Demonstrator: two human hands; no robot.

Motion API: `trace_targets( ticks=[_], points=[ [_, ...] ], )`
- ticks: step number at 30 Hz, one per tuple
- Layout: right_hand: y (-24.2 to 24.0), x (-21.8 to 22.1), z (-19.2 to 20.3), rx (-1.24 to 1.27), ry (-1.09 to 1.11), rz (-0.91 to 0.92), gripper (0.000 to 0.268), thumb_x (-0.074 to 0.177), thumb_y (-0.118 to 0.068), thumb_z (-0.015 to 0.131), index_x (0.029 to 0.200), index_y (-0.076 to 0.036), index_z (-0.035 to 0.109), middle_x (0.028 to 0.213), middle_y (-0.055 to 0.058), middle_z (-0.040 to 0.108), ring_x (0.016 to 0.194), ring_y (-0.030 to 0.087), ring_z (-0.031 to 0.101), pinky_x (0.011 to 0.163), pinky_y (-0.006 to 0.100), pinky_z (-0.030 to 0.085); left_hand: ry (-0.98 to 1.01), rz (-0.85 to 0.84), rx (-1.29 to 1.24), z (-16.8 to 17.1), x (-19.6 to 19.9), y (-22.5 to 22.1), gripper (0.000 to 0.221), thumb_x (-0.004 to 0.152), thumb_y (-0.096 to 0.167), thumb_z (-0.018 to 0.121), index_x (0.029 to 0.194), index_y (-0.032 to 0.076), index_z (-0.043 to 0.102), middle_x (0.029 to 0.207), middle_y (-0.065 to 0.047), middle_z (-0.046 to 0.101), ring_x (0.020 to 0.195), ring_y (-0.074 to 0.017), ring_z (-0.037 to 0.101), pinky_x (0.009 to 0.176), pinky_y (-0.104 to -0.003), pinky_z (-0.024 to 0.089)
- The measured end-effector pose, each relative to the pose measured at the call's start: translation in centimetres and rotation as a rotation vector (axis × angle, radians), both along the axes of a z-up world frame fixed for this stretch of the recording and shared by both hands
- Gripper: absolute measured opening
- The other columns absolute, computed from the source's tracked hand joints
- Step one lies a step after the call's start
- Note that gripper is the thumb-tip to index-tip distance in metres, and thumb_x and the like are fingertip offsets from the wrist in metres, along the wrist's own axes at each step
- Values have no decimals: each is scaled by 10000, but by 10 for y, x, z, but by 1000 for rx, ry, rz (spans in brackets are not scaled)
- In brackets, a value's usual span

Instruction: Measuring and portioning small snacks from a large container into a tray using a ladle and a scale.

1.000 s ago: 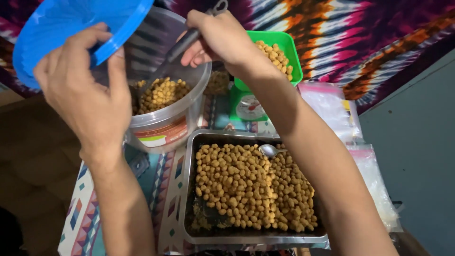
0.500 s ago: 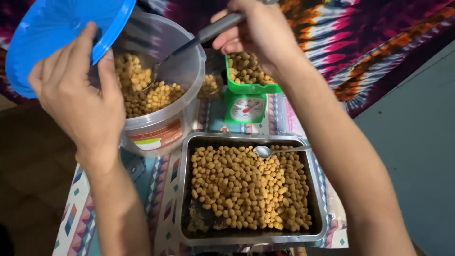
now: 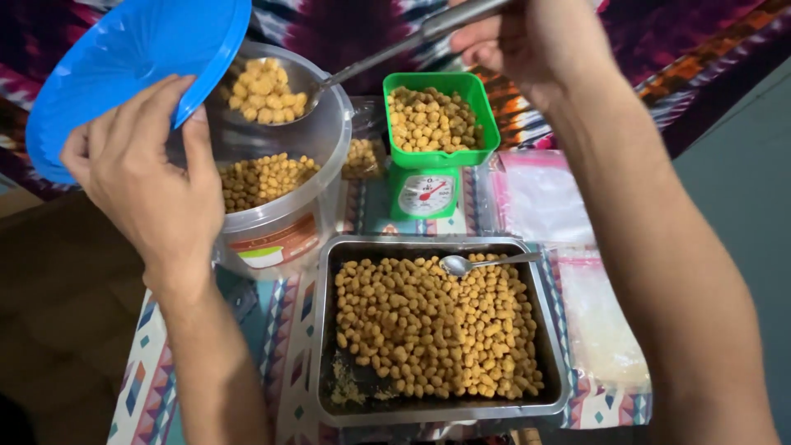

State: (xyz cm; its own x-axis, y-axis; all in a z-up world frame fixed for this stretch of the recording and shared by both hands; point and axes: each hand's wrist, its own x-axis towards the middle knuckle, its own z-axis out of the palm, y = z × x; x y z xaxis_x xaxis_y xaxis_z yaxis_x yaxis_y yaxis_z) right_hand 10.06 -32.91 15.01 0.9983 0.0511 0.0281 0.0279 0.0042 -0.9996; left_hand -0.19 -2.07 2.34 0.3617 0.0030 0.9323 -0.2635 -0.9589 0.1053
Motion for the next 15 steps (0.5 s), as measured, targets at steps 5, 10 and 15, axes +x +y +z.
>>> trace_targets(
  ticks=[5,10,15],
  points=[
    [-34,-13,17,82,-57,-133,247,998,-186,482,1000,-51,689,815,121,768,593,142,751,479,153,597,15,19,-6,0,1,1,236,1189,156,636,1301,43,810,1286,-106,794,1125,-307,658,979,-441,341],
    [-76,-40,25,4,-51,-258,187,1004,-215,462,923,-175,626,837,-11,745,649,75,751,468,103,452,18,-1,10,1,-1,-1,281,1215,208,598,1305,53,815,1292,-99,795,1118,-299,662,997,-431,333],
    [-107,-53,11,-105,-153,-242,299,937,-299,480,893,-117,713,744,44,721,632,70,734,528,125,478,15,-19,62,-3,0,3,271,1243,210,624,1294,49,837,1300,-102,808,1135,-306,669,1020,-426,334]
  ],
)
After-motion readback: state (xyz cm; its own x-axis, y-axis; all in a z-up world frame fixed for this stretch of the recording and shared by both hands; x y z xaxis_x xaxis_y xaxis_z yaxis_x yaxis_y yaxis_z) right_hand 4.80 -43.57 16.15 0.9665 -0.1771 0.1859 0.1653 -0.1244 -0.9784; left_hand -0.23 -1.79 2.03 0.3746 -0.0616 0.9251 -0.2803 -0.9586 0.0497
